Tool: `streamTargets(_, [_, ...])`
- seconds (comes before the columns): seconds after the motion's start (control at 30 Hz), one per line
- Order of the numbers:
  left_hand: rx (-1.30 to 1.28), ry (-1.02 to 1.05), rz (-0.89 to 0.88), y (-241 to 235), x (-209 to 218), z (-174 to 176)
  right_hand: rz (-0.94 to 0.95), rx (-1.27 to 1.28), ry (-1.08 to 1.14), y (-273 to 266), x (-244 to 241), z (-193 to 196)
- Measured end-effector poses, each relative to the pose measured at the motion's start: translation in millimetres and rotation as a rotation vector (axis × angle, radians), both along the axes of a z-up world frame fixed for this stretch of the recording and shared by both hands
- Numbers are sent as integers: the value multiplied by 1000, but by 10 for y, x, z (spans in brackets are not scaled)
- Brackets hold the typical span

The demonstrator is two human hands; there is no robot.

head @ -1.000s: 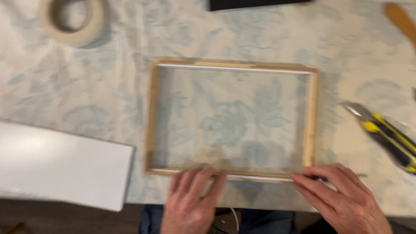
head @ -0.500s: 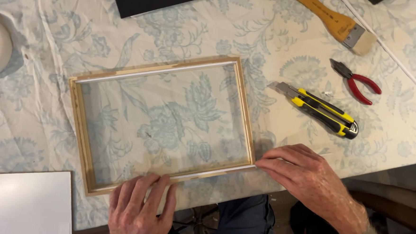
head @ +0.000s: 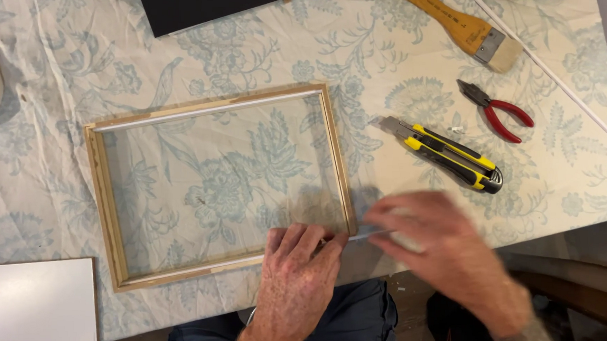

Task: Cutting and fitting plastic strips into a wooden frame using a utility knife

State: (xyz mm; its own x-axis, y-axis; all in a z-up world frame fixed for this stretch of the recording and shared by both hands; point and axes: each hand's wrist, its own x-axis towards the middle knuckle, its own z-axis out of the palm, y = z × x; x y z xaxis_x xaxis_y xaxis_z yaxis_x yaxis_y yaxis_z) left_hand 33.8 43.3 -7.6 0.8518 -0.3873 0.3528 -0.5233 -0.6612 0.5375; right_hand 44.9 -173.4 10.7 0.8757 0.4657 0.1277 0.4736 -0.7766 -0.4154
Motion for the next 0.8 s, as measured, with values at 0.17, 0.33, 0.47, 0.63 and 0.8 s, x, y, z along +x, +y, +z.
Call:
streamTargets(0.17, [37, 54, -9, 21, -64, -78, -371, -294, 40, -398, 237, 236])
streamTargets(0.33, [16, 69, 4, 1, -15, -30, -493, -289, 203, -533, 350, 134])
streamTargets(0.47, [43, 116, -11, 8, -58, -95, -518, -167, 176, -531, 297, 248])
streamTargets(0.63, [45, 99, -5, 5, -57, -85, -858, 629, 122, -331, -3, 629])
streamTargets(0.8, [22, 84, -5, -5, -32, -41, -836, 964, 56, -404, -390, 530])
